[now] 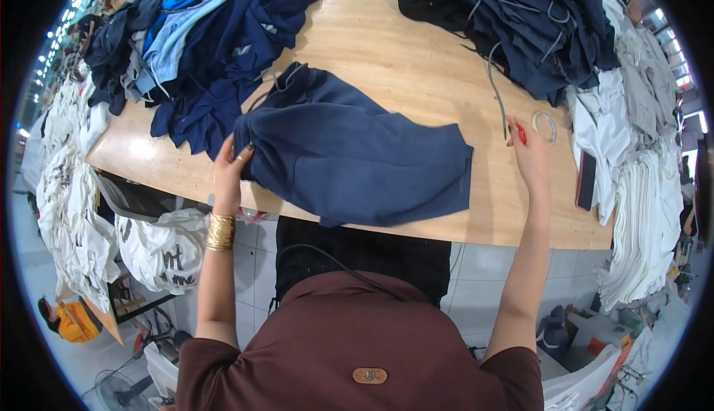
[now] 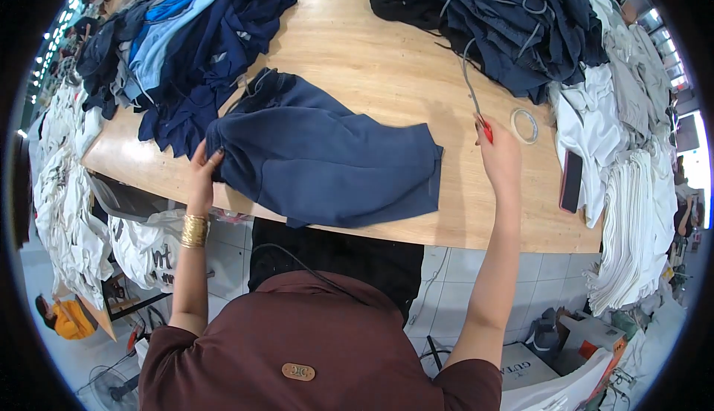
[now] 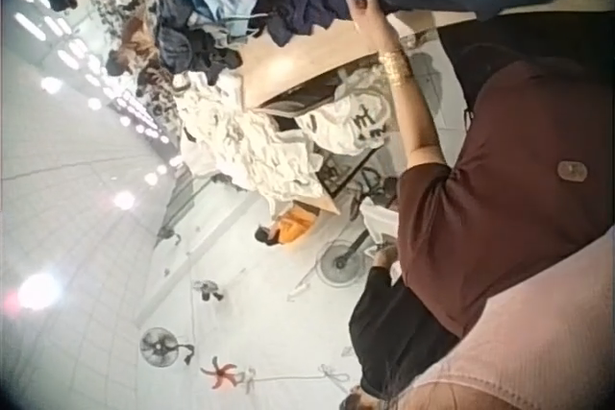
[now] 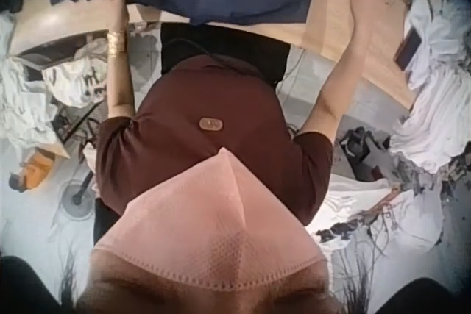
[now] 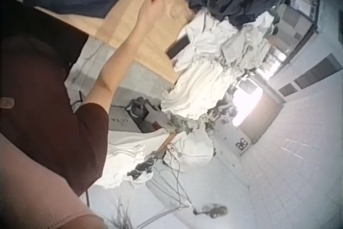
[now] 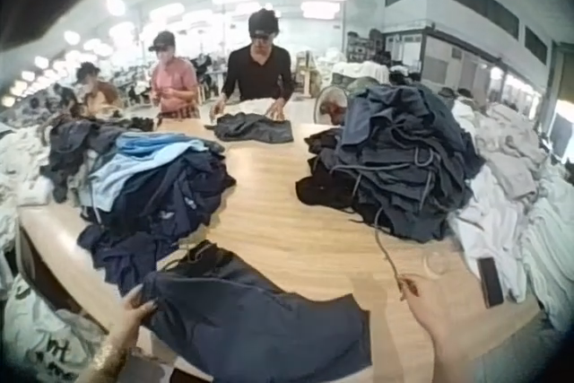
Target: Trimming loose threads from blue garments and applying adhesive labels in a textile workshop.
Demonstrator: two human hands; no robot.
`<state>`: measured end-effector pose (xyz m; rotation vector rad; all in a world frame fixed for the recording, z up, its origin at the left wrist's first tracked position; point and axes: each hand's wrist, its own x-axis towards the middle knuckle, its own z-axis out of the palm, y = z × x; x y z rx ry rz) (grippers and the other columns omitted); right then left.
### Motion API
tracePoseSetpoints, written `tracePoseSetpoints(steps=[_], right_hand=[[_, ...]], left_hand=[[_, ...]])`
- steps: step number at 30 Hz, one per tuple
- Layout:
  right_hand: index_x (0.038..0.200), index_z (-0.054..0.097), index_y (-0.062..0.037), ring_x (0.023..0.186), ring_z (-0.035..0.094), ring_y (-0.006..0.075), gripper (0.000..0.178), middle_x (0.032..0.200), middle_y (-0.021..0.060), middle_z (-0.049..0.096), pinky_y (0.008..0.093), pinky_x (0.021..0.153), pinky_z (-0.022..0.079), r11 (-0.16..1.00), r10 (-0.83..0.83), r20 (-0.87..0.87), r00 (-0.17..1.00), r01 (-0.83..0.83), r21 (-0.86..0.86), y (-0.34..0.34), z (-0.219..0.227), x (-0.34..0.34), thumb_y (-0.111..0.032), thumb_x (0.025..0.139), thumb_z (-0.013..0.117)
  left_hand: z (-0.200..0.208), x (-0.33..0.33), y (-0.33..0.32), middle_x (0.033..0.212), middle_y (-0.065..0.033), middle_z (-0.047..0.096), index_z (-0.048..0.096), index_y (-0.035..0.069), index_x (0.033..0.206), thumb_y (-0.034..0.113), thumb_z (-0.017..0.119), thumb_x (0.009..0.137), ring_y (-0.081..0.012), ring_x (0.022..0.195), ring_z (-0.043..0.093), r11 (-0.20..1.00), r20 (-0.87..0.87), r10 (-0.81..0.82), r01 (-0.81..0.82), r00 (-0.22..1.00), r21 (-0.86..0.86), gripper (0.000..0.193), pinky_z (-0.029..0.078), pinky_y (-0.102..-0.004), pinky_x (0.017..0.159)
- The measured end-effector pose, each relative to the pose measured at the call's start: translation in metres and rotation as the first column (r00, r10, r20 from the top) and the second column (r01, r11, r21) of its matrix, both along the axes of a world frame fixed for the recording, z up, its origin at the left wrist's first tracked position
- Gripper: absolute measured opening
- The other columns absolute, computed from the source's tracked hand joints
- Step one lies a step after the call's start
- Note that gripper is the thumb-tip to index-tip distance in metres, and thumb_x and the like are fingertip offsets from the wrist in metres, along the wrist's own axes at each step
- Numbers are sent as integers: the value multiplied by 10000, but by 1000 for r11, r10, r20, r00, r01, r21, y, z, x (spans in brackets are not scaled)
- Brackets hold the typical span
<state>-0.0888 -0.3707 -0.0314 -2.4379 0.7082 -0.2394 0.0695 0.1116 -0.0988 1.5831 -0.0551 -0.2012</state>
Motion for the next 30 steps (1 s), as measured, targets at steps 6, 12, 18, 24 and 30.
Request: tracePoseSetpoints(steps=[6, 12, 18, 24, 30], right_hand=[[1013, 645, 7, 728, 630, 132, 216, 816, 94, 674, 254, 704, 470, 963, -135, 108, 985, 105, 250, 6, -60, -44, -118, 858, 562], [984, 634, 51, 741, 639, 146, 203, 801, 84, 673, 246, 700, 479, 863, -262, 129, 956, 172, 475, 21, -81, -59, -79, 833, 595], [903, 654, -33, 462, 392, 29, 120, 658, -8, 561, 183, 419, 294, 754, -331, -71, 941, 309, 580, 62, -82, -31, -137, 846, 635], [819, 594, -30, 643, 490, 48, 73, 728, -18, 559, 199, 591, 399, 800, -286, 306, 908, 50, 598, 101, -58, -11, -65, 813, 657], [1031, 645, -33, 801, 616, 81, 199, 923, 63, 679, 229, 699, 487, 738, 232, 388, 892, -421, 527, 162, -27, 9, -38, 834, 618]], left_hand=[[-23, -12, -3, 1219, -79, 568, 459, 4, 1286, 39, 543, 892, -151, 1089, 552, 995, -89, -28, 19, 996, -101, 405, 408, -264, 960], [-19, -2, 28, 1130, -11, 607, 456, 112, 1332, 151, 543, 915, -94, 1015, 559, 998, -177, 37, -29, 984, 47, 428, 432, -204, 820], [-15, 9, 15, 1166, -51, 545, 504, 73, 1233, 124, 616, 871, -133, 1030, 513, 932, 178, 216, -257, 960, 257, 382, 391, -236, 871], [40, -33, -78, 1019, -38, 599, 565, 64, 1151, 76, 606, 855, -89, 799, 546, 967, 140, -212, 187, 967, 171, 299, 459, -208, 737], [14, -69, -180, 989, -20, 581, 549, 26, 1165, 75, 659, 813, -111, 899, 549, 855, -171, -517, 497, 839, -148, 372, 436, -220, 820]])
